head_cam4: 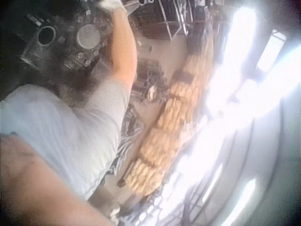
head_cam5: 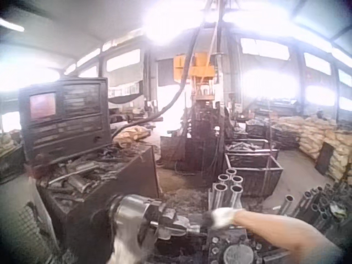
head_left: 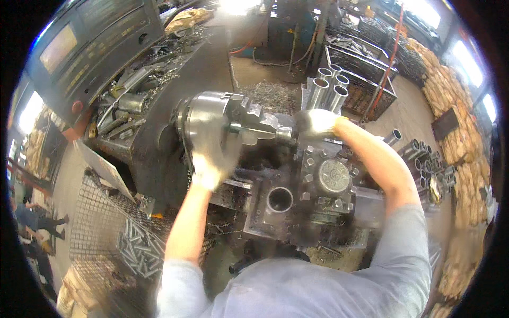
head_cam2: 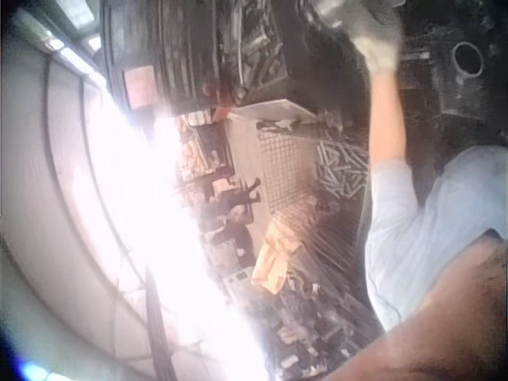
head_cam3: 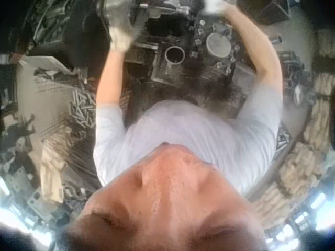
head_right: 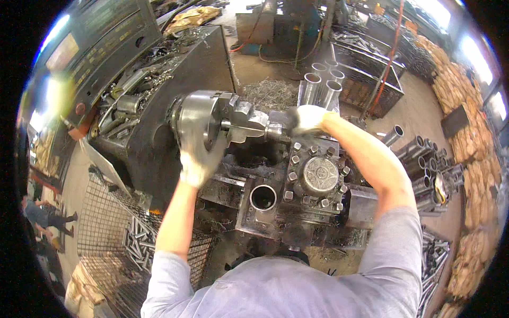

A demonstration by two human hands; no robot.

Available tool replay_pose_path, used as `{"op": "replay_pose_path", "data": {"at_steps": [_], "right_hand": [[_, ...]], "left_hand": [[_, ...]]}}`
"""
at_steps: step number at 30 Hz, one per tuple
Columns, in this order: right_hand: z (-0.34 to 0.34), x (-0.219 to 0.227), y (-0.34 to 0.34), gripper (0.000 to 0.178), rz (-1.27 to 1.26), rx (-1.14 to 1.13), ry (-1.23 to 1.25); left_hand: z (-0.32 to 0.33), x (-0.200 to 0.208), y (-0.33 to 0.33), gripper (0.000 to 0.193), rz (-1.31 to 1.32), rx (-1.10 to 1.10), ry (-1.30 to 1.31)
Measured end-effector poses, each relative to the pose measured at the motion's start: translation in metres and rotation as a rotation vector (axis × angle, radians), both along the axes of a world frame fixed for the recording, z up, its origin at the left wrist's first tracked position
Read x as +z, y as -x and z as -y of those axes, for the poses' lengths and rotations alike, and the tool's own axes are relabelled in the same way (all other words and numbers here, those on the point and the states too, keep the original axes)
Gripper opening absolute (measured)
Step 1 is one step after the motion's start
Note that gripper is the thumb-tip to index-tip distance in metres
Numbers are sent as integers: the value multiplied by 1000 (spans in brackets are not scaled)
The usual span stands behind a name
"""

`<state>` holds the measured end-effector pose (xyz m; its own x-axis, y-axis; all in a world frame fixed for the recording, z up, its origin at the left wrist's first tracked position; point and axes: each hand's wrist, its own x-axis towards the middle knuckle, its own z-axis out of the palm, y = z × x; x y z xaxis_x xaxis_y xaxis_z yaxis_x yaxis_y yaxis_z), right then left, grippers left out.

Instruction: The person repeatedly picks up metal tubes from a wire basket, inserts them into a lathe chuck, and removes them after a brief machine cycle. The person handles the tubes one at a time and places them back into the basket after each operation.

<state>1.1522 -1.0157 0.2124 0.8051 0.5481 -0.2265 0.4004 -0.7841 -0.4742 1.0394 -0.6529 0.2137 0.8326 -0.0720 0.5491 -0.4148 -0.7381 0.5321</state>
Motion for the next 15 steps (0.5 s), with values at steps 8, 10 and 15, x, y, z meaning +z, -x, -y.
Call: {"op": "replay_pose_path", "data": {"at_steps": [8,10,15], "right_hand": [[43,-95,-72,31,138,166,450],[37,-66,-66,39,230,100,494],[-61,14,-31,63,54,-78,139]], "left_hand": [[-27,-21,-95,65,363,60,-308],[-27,-23,-93,64,343,60,-327],[-24,-16,-91,64,343,76,-337]]}}
